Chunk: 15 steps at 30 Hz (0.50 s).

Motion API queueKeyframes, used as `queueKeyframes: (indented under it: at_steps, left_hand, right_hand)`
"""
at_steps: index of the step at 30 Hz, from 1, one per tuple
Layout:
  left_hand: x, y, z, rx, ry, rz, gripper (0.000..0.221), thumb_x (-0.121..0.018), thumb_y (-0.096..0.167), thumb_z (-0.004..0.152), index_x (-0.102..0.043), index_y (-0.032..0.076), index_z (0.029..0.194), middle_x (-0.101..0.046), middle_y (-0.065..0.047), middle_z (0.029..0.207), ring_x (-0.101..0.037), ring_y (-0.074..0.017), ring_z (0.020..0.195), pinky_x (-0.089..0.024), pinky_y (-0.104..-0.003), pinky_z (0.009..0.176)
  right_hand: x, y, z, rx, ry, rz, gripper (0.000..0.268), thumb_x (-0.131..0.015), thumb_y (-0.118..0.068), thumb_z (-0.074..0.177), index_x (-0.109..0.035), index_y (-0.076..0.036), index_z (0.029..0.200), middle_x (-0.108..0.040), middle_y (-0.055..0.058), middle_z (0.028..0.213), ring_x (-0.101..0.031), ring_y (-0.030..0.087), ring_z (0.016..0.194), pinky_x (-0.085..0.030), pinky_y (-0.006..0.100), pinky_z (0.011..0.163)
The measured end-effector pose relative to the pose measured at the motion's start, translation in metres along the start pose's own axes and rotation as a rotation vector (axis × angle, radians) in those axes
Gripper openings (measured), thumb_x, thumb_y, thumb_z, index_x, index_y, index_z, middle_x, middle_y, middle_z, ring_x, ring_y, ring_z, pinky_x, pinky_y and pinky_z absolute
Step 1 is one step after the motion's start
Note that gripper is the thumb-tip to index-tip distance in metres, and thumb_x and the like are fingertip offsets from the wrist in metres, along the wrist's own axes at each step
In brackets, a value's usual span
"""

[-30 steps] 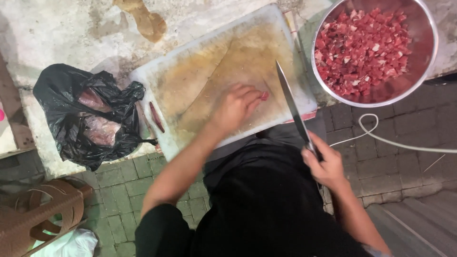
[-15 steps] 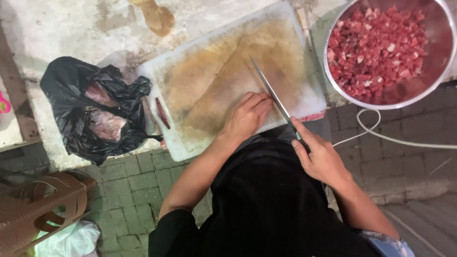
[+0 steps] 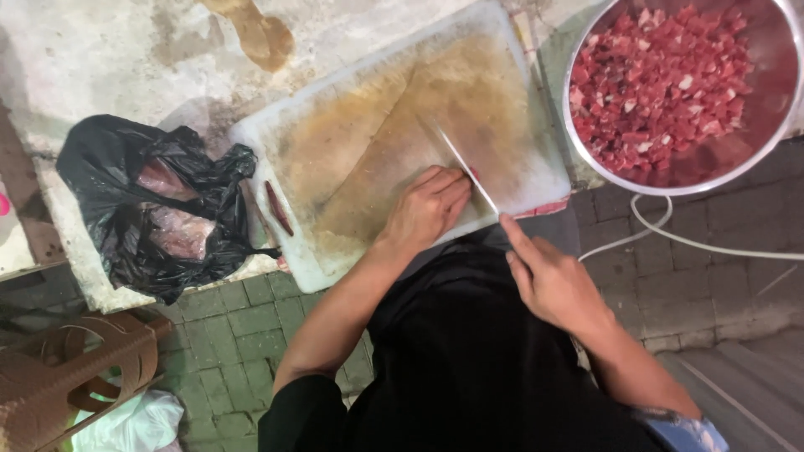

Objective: Dicing raw meat into small cubes on a cutting board and placing them into a large metal bowl.

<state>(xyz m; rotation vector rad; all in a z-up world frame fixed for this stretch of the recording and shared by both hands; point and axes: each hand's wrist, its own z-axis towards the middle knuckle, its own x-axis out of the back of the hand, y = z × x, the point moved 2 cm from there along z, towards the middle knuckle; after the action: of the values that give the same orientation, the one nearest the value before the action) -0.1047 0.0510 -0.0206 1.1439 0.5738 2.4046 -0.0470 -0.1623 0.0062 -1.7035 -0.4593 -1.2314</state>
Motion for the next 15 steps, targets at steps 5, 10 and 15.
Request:
queueKeyframes:
  at_steps: [5,10,15]
  left_hand:
    - [0.011,0.001,0.009,-0.017,0.001,-0.057,0.008,-0.063,0.006,0.093,-0.07,0.003,0.09,-0.067,-0.012,0.086,-0.067,-0.0293,0.077,-0.057,-0.033,0.071]
    - [0.01,-0.001,0.009,-0.004,0.008,-0.096,0.009,-0.062,0.005,0.093,-0.07,0.002,0.09,-0.069,-0.014,0.087,-0.069,-0.0301,0.079,-0.058,-0.034,0.071]
    - [0.005,-0.003,0.005,-0.008,0.026,-0.117,0.012,-0.063,0.009,0.093,-0.071,0.0,0.089,-0.069,-0.016,0.086,-0.069,-0.0319,0.078,-0.058,-0.037,0.073]
  right_hand:
    - [0.001,0.021,-0.019,-0.061,-0.051,0.133,0.055,-0.057,-0.022,0.092,-0.051,-0.028,0.146,-0.072,0.016,0.098,-0.07,0.038,0.084,-0.057,0.049,0.066]
    - [0.003,0.018,-0.003,-0.102,-0.136,0.145,0.057,-0.056,-0.02,0.092,-0.047,-0.024,0.148,-0.072,0.021,0.099,-0.07,0.04,0.085,-0.057,0.052,0.068]
    - [0.006,0.006,0.013,-0.13,-0.165,0.183,0.055,-0.055,-0.019,0.093,-0.048,-0.024,0.147,-0.071,0.022,0.106,-0.069,0.042,0.09,-0.056,0.053,0.072]
